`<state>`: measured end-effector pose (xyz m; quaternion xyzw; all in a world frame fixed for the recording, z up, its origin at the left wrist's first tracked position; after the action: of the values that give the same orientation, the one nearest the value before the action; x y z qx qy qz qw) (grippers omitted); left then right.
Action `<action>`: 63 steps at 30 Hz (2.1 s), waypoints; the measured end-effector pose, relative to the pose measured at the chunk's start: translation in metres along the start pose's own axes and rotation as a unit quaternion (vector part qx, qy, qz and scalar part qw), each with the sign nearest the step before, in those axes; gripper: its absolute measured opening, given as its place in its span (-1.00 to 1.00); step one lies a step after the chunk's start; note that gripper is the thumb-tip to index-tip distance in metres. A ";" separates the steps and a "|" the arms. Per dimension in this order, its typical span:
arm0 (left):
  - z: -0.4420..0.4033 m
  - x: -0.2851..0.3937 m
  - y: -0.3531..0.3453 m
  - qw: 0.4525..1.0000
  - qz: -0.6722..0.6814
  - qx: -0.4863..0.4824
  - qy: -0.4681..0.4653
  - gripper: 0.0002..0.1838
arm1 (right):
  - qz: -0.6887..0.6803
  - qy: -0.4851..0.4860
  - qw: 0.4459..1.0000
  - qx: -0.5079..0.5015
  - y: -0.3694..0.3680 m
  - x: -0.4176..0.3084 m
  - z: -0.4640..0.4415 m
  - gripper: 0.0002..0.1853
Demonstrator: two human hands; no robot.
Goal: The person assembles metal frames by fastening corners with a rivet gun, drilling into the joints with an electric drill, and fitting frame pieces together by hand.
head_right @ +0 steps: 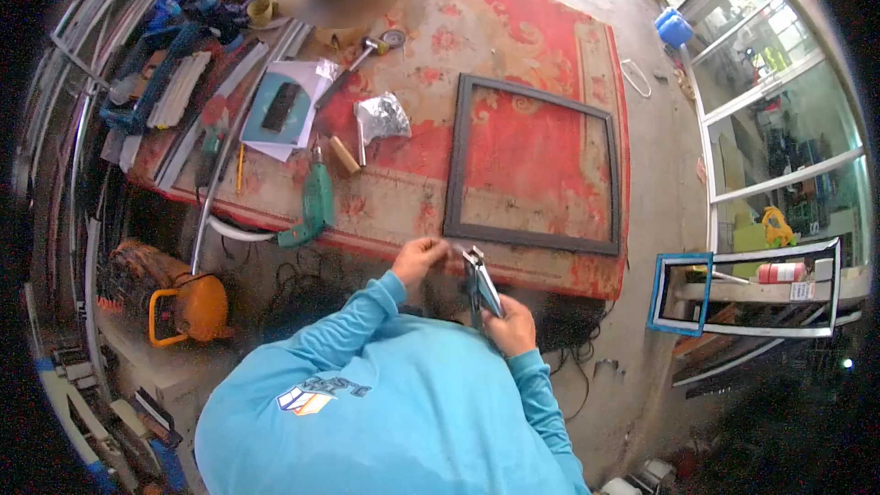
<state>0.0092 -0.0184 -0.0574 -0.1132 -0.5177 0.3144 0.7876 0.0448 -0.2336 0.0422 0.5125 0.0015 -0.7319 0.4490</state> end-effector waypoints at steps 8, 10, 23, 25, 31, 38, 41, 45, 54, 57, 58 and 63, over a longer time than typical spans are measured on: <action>-0.008 0.025 -0.019 0.985 0.169 -0.032 -0.018 -0.70 | -0.134 0.059 0.989 -0.013 0.001 -0.033 -0.002 -0.66; -0.004 0.033 -0.013 0.992 0.123 -0.013 0.023 -0.71 | -0.155 0.062 0.986 -0.011 0.000 -0.039 -0.002 -0.62; 0.002 0.044 -0.018 0.945 0.323 0.030 -0.039 -0.69 | -0.180 0.048 0.981 -0.054 -0.007 -0.044 0.001 -0.66; 0.002 0.044 -0.018 0.944 0.326 0.033 -0.035 -0.70 | -0.179 0.045 0.981 -0.053 -0.006 -0.044 0.002 -0.67; 0.003 0.048 -0.020 0.957 0.280 0.057 -0.054 -0.72 | -0.197 0.031 0.979 -0.043 -0.005 -0.040 0.003 -0.66; 0.006 0.049 -0.025 0.958 0.254 0.114 -0.066 -0.75 | -0.236 0.006 0.969 -0.068 -0.007 -0.034 0.004 -0.59; 0.006 0.047 -0.025 0.954 0.274 0.102 -0.067 -0.76 | -0.248 0.004 0.966 -0.078 -0.010 -0.032 0.005 -0.55; 0.006 0.046 -0.025 0.949 0.290 0.099 -0.074 -0.77 | -0.231 0.013 0.968 -0.092 -0.010 -0.029 0.004 -0.48; 0.012 0.049 -0.027 0.950 0.278 0.124 -0.075 -0.76 | -0.215 0.028 0.968 -0.124 -0.010 -0.031 0.004 -0.34; 0.011 0.047 -0.025 0.953 0.265 0.128 -0.073 -0.76 | -0.218 0.031 0.966 -0.137 -0.011 -0.032 0.004 -0.34; 0.011 0.045 -0.025 0.956 0.253 0.128 -0.070 -0.73 | -0.226 0.036 0.963 -0.141 -0.012 -0.032 0.004 -0.33; 0.015 0.048 -0.032 0.978 0.174 0.103 -0.057 -0.59 | -0.215 0.000 0.963 -0.163 -0.010 -0.033 0.007 -0.29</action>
<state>0.0209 -0.0160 0.0007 -0.1015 -0.4986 0.5044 0.6977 0.0357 -0.2093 0.0657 0.4200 0.2303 -0.8012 0.3586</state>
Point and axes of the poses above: each hand's wrist, its own z-axis away from the middle knuckle, its own y-axis out of the back of the hand, x = y × z, the point moved 7 cm from there along -z, towards the middle knuckle, and after that the axes turned 1 degree about -x, right-handed, at the moved point
